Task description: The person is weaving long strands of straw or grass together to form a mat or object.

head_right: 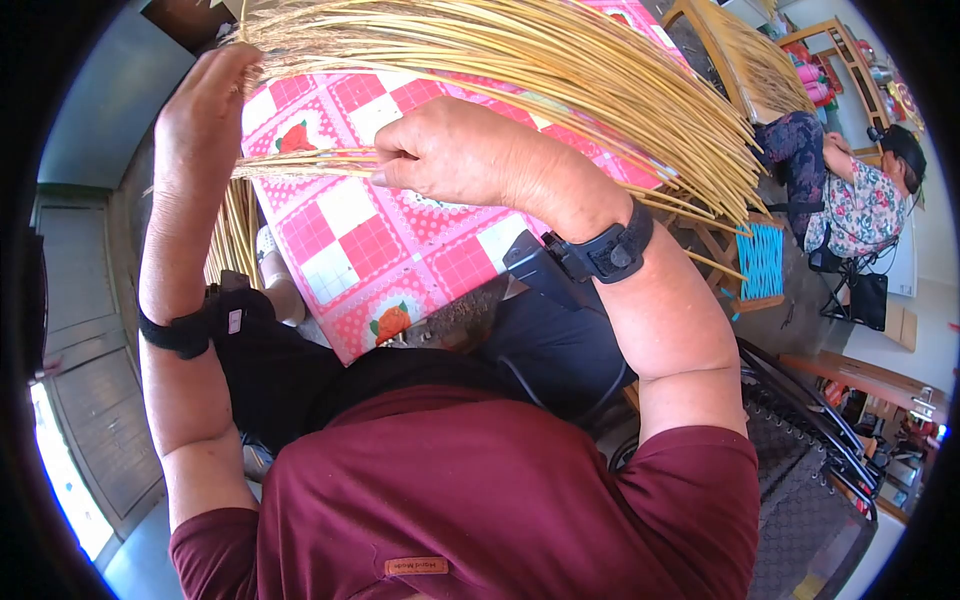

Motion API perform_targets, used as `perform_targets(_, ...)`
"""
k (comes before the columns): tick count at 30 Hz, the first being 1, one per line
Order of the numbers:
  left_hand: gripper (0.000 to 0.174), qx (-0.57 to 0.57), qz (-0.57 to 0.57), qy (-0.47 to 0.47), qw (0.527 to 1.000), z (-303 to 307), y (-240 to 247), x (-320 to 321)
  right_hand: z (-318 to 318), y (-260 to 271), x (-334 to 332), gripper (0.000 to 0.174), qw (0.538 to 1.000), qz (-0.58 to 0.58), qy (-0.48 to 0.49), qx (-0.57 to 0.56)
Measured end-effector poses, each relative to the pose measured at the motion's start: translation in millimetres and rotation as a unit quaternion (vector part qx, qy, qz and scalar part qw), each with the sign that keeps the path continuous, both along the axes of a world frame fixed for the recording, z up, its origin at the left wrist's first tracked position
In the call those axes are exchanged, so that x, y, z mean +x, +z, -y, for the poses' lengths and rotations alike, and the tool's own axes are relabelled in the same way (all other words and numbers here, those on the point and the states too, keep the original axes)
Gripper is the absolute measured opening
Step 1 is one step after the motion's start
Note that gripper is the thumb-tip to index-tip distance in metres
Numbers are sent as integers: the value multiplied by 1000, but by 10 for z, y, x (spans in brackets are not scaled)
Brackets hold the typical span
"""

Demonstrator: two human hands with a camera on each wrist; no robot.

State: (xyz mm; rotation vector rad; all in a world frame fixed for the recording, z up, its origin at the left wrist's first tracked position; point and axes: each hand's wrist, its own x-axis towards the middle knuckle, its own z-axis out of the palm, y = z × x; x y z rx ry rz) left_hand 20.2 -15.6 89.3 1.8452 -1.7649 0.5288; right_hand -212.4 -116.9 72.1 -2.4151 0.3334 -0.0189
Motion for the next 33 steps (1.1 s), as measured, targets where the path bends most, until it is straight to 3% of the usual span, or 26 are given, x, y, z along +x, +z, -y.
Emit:
perform_targets(7, 18, -141, -29, -17, 989, -26, 165, 97, -20, -6, 38, 22, 997, -53, -8, -61)
perform_targets(12, 16, -150, -68, -149, 975, -63, 219, -138, -38, -55, 49, 22, 995, -34, -42, -83)
perform_targets(16, 19, -107, -83, -174, 975, -161, 275, -265, -34, -86, 67, 33, 989, -3, -73, -125)
perform_targets(17, 24, -155, -61, -205, 965, -124, 274, -281, -21, -105, 71, 37, 988, -5, -78, -136)
perform_targets(20, 23, -153, -71, -237, 957, -170, 333, -325, 7, -123, 89, 46, 984, -18, -95, -148)
perform_targets(27, 20, -158, -130, -208, 956, -287, 473, -340, 27, -104, 117, 57, 979, -71, -121, -146)
perform_targets(30, 16, -201, -213, -199, 935, -320, 456, -250, 31, -90, 121, 57, 981, -75, -119, -134)
perform_targets(33, 12, -269, -308, -232, 883, -346, 522, -132, 15, 0, 106, 57, 985, -43, -121, -112)
